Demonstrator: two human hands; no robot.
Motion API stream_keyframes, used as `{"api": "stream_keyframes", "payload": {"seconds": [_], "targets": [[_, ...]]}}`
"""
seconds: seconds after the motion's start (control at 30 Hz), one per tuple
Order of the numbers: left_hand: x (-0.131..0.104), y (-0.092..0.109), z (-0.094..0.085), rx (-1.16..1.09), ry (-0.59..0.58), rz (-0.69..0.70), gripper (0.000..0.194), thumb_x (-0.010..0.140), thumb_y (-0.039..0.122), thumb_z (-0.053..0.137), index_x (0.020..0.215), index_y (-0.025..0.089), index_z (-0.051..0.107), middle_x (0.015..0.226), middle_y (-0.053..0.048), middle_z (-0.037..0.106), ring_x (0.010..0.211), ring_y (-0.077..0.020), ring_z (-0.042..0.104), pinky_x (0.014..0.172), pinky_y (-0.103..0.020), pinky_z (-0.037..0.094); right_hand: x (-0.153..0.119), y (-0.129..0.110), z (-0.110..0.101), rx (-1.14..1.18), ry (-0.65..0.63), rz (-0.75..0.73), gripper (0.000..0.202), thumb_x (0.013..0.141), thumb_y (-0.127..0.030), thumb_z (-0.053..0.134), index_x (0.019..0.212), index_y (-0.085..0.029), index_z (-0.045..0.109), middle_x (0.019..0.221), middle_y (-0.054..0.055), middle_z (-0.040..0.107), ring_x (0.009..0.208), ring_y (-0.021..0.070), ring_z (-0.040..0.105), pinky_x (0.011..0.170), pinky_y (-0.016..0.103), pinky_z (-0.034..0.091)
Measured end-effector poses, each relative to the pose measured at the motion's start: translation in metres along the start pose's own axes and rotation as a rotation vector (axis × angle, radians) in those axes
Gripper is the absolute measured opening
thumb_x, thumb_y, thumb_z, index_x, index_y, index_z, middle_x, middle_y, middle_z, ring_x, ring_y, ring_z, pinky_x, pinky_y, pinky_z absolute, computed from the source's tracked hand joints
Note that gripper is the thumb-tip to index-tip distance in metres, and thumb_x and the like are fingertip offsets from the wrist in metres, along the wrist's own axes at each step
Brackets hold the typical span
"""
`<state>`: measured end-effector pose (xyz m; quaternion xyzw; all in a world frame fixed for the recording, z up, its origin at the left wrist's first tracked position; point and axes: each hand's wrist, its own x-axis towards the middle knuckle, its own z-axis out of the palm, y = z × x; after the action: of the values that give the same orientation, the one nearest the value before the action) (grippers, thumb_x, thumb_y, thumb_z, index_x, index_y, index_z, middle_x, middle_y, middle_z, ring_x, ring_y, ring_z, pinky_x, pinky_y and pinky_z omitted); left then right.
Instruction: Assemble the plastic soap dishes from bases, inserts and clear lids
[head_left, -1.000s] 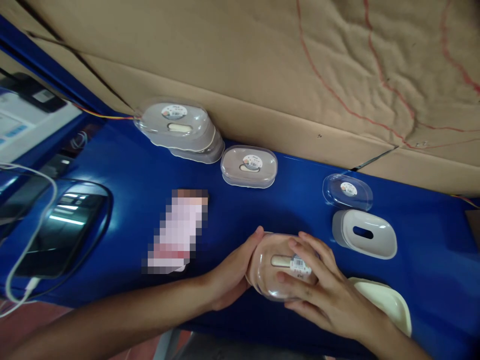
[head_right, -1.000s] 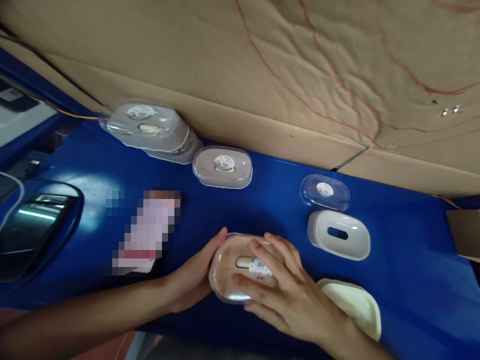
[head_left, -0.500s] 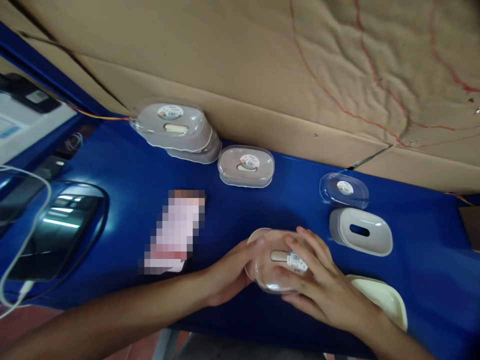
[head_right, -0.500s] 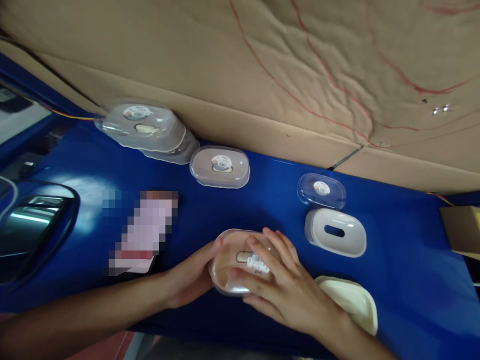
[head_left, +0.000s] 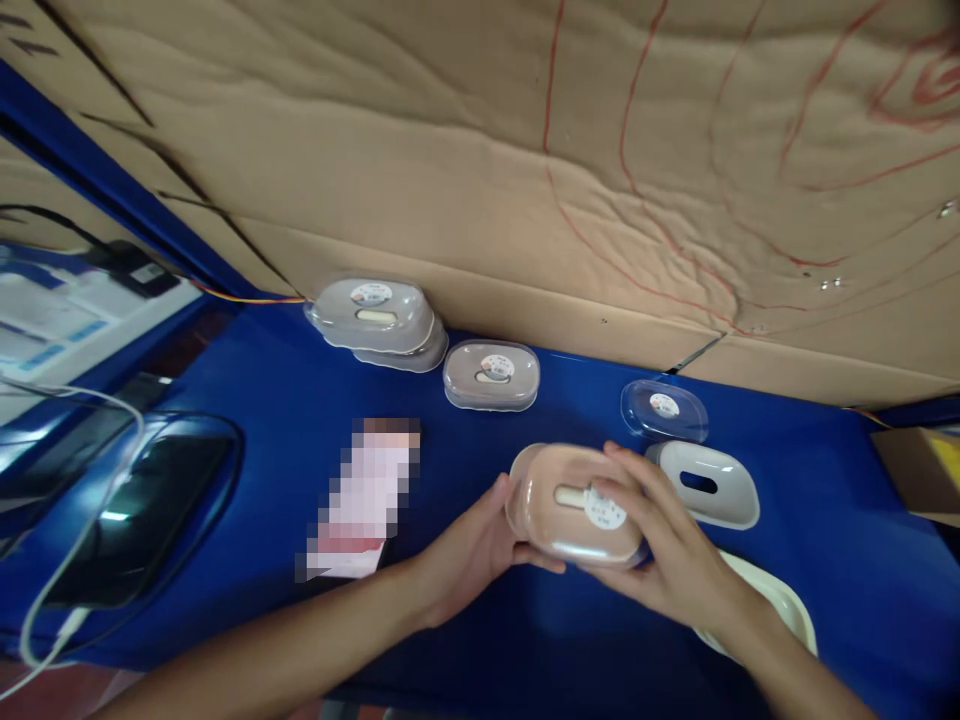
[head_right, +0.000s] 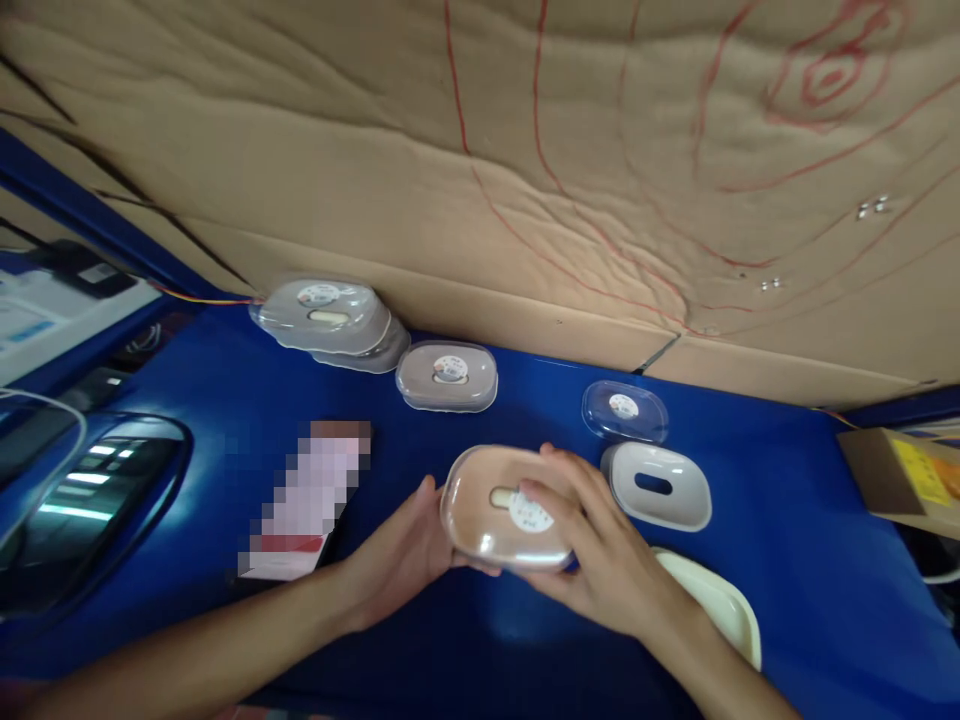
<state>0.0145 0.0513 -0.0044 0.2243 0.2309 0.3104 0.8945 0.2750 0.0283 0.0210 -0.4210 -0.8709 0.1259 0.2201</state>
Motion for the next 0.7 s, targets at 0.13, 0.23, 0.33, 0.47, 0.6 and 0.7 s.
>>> {"api": "stream_keyframes", "payload": {"seconds": [0.13, 0.23, 0.33, 0.47, 0.6, 0.7], "targets": [[0.002, 0.001, -0.001, -0.016, 0.099, -0.011, 0.063, 0.106, 0.064, 0.046, 0.145, 0.016, 0.059, 0.135, -0.021, 0.071, 0.113, -0.0327, 0.070, 0.088, -0.043, 0.057, 0.026, 0.031, -0.008, -0.008, -0.020, 0.136, 0.072, 0.098, -0.043, 0.073, 0.160, -0.031, 0.039, 0.169, 0.014, 0.037, 0.157, 0.0347, 0.038, 0.123, 0.056, 0.044], [0.001, -0.001, -0.004, 0.018, 0.129, -0.022, 0.056, 0.107, 0.052, 0.047, 0.148, 0.014, 0.056, 0.131, -0.021, 0.071, 0.106, -0.0300, 0.071, 0.083, -0.040, 0.056, 0.046, 0.064, -0.015, -0.012, -0.027, 0.174, 0.072, 0.096, -0.046, 0.074, 0.158, -0.032, 0.040, 0.170, 0.014, 0.035, 0.158, 0.0350, 0.037, 0.126, 0.059, 0.038], [-0.002, -0.005, -0.003, 0.065, 0.101, -0.034, 0.052, 0.103, 0.047, 0.054, 0.141, 0.013, 0.061, 0.125, -0.019, 0.071, 0.099, -0.0280, 0.071, 0.079, -0.038, 0.056, 0.062, 0.088, -0.021, -0.005, -0.061, 0.169, 0.070, 0.096, -0.044, 0.075, 0.156, -0.028, 0.042, 0.169, 0.016, 0.037, 0.156, 0.0342, 0.041, 0.127, 0.055, 0.038], [-0.005, -0.009, -0.001, 0.081, 0.095, -0.047, 0.045, 0.098, 0.043, 0.059, 0.129, 0.012, 0.068, 0.114, -0.016, 0.072, 0.091, -0.0251, 0.070, 0.074, -0.035, 0.053, 0.084, 0.097, -0.021, -0.031, -0.094, 0.150, 0.064, 0.099, -0.045, 0.069, 0.154, -0.022, 0.046, 0.169, 0.017, 0.039, 0.156, 0.0313, 0.042, 0.127, 0.046, 0.039], [-0.007, -0.008, 0.001, 0.079, 0.091, -0.069, 0.041, 0.094, 0.043, 0.061, 0.121, 0.012, 0.070, 0.107, -0.014, 0.072, 0.088, -0.0239, 0.069, 0.074, -0.034, 0.052, 0.096, 0.095, -0.025, -0.072, -0.128, 0.151, 0.074, 0.097, -0.049, 0.073, 0.161, -0.028, 0.043, 0.173, 0.013, 0.036, 0.161, 0.0350, 0.034, 0.130, 0.051, 0.033], [-0.007, -0.005, 0.003, 0.081, 0.111, -0.088, 0.041, 0.091, 0.043, 0.065, 0.118, 0.012, 0.070, 0.105, -0.013, 0.072, 0.087, -0.0235, 0.069, 0.073, -0.033, 0.051, 0.075, 0.082, -0.039, -0.116, -0.115, 0.183, 0.078, 0.099, -0.049, 0.071, 0.166, -0.034, 0.035, 0.176, 0.009, 0.032, 0.163, 0.0380, 0.026, 0.131, 0.061, 0.027]]}}
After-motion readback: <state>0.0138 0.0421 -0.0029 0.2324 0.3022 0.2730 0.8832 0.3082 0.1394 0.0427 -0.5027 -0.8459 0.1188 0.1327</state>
